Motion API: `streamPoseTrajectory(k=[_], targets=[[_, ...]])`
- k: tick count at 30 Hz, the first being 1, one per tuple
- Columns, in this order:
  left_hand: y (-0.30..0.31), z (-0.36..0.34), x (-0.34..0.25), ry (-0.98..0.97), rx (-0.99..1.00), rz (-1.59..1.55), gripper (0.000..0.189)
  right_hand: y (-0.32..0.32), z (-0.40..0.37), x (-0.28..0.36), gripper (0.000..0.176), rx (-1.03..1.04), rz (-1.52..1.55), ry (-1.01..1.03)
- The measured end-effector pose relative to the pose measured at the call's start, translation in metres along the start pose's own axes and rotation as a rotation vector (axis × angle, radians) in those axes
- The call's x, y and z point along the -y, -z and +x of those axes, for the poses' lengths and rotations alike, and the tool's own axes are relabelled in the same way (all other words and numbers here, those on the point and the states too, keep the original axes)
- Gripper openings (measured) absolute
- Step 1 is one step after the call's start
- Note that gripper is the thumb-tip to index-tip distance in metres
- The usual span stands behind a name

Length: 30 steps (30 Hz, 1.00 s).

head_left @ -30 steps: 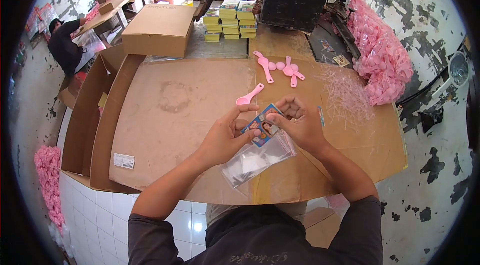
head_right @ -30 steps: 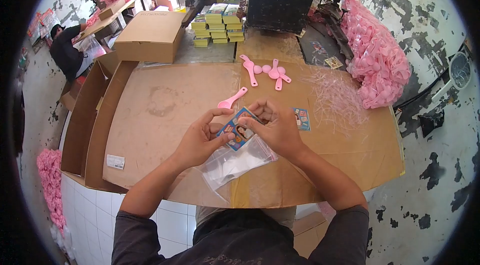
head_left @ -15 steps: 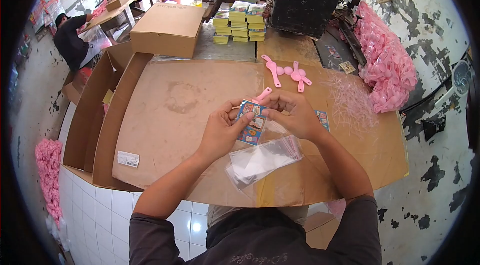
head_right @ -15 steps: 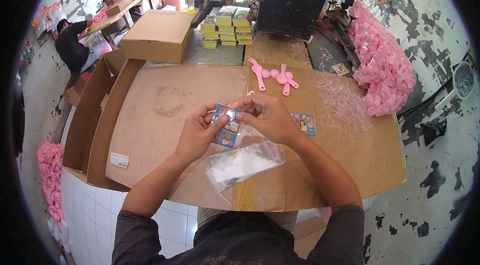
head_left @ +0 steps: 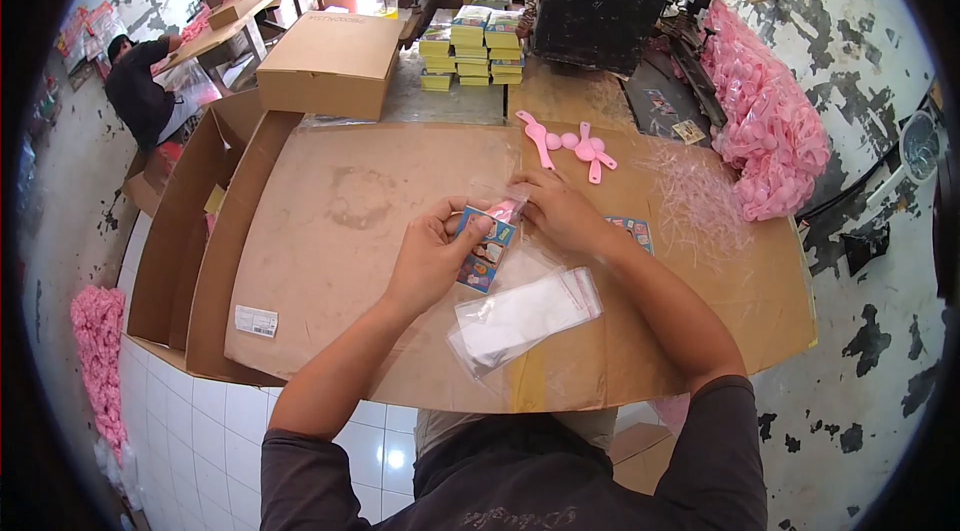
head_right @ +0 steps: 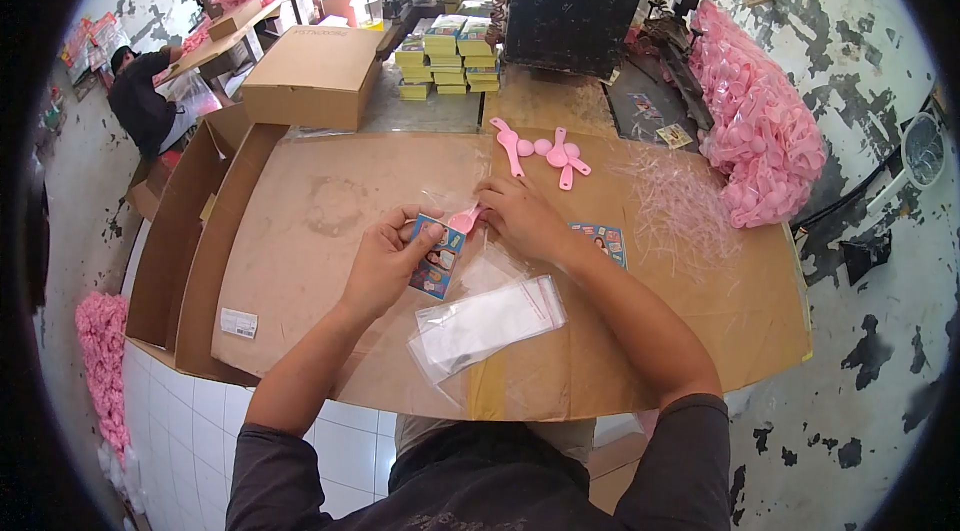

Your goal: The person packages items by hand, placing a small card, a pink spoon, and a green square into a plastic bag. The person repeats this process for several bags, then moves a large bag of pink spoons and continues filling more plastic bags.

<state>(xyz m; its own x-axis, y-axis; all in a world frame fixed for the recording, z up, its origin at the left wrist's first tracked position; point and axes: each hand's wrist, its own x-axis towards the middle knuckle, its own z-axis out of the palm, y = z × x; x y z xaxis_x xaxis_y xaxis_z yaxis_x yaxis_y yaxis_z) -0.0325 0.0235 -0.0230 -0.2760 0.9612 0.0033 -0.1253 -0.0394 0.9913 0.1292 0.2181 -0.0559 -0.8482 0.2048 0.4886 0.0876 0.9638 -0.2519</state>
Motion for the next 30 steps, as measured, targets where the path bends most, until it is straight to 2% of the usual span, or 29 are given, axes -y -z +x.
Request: streamPoseTrajectory(k=[3,6,9,12,15,18,21,27,30], targets=[[-0.001,-0.002,0.001,-0.054,0.013,-0.019,0.035,0.01,0.0,0.001,0.028,0.138,0.026,-0.058],[-0.002,-0.002,-0.001,-0.036,0.021,0.002,0.035,0.041,0.002,0.011,0.031,-0.029,0.213,-0.017],[-0.005,-0.005,-0.004,0.009,0.066,-0.001,0.036,0.082,0.008,0.04,0.033,-0.173,0.041,0.096],[-0.009,-0.008,-0.002,0.04,0.122,-0.055,0.033,0.082,0.002,0.048,0.038,-0.218,0.053,0.1],[-0.008,-0.008,0.001,0.054,0.183,0.007,0.029,0.084,0.0,0.052,0.041,-0.184,-0.031,0.216],[-0.005,-0.009,-0.003,0.067,0.255,0.053,0.029,0.083,-0.004,0.054,0.043,-0.194,-0.106,0.244],[-0.005,-0.01,-0.003,0.122,0.307,0.023,0.031,0.093,-0.003,0.063,0.041,-0.257,-0.273,0.34],[-0.007,-0.011,-0.001,0.109,0.366,-0.014,0.035,0.085,-0.007,0.074,0.044,-0.167,-0.085,0.348],[-0.009,-0.009,0.0,-0.03,0.398,0.056,0.037,0.077,-0.006,0.086,0.046,-0.146,0.259,0.226]])
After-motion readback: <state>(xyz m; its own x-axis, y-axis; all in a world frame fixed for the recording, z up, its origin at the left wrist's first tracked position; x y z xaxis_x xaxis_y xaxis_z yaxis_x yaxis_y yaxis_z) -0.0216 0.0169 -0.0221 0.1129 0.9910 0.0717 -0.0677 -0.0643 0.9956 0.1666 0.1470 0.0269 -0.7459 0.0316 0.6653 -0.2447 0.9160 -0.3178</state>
